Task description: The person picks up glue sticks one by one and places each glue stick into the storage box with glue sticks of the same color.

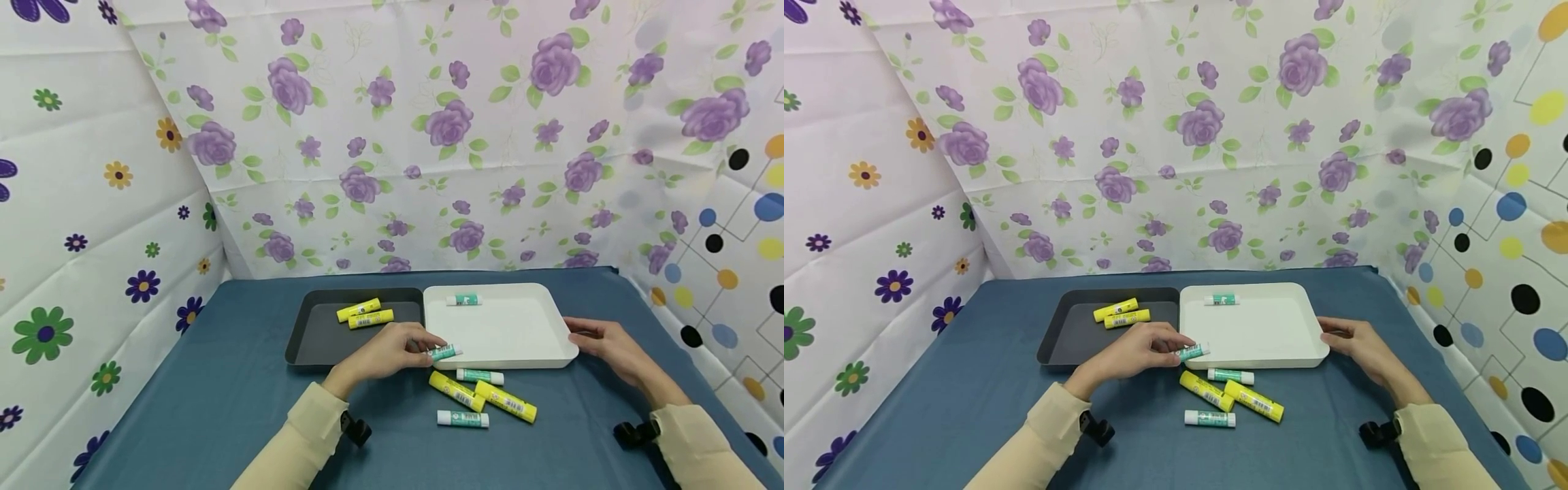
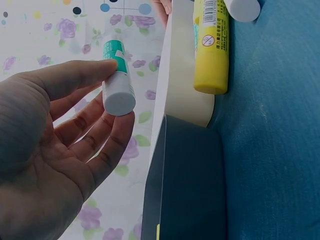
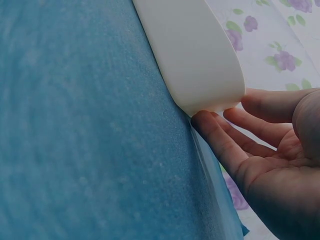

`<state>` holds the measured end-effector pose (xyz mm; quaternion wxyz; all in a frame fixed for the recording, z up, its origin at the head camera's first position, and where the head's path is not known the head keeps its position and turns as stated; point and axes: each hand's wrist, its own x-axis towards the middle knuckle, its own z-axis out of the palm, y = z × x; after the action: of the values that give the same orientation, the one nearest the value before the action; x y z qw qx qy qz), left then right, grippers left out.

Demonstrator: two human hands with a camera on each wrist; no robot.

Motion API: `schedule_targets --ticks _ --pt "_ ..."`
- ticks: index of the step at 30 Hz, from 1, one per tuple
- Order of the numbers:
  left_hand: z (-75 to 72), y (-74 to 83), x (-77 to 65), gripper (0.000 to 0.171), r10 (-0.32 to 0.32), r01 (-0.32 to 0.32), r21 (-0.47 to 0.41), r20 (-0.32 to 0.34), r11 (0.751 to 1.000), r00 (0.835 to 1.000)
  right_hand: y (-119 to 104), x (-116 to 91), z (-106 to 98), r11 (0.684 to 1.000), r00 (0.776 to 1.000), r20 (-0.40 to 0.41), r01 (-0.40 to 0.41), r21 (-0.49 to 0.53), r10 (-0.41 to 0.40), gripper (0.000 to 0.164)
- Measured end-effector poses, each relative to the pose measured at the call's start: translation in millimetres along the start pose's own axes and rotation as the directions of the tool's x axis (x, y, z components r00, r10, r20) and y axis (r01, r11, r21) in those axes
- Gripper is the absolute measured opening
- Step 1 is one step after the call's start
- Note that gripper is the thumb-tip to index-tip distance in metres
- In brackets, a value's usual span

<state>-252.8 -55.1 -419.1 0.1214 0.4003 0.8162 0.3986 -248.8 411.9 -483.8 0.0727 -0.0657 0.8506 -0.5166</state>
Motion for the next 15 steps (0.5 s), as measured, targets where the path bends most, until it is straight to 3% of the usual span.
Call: schedule_targets --ticks 15 --pt "-1.8 1.3 8.2 0.034 -0.039 0.039 0.014 -0.012 0.999 0.999 -1.2 -0.8 1.1 1.000 1.000 -0.001 -0.006 0.001 0.006 0.067"
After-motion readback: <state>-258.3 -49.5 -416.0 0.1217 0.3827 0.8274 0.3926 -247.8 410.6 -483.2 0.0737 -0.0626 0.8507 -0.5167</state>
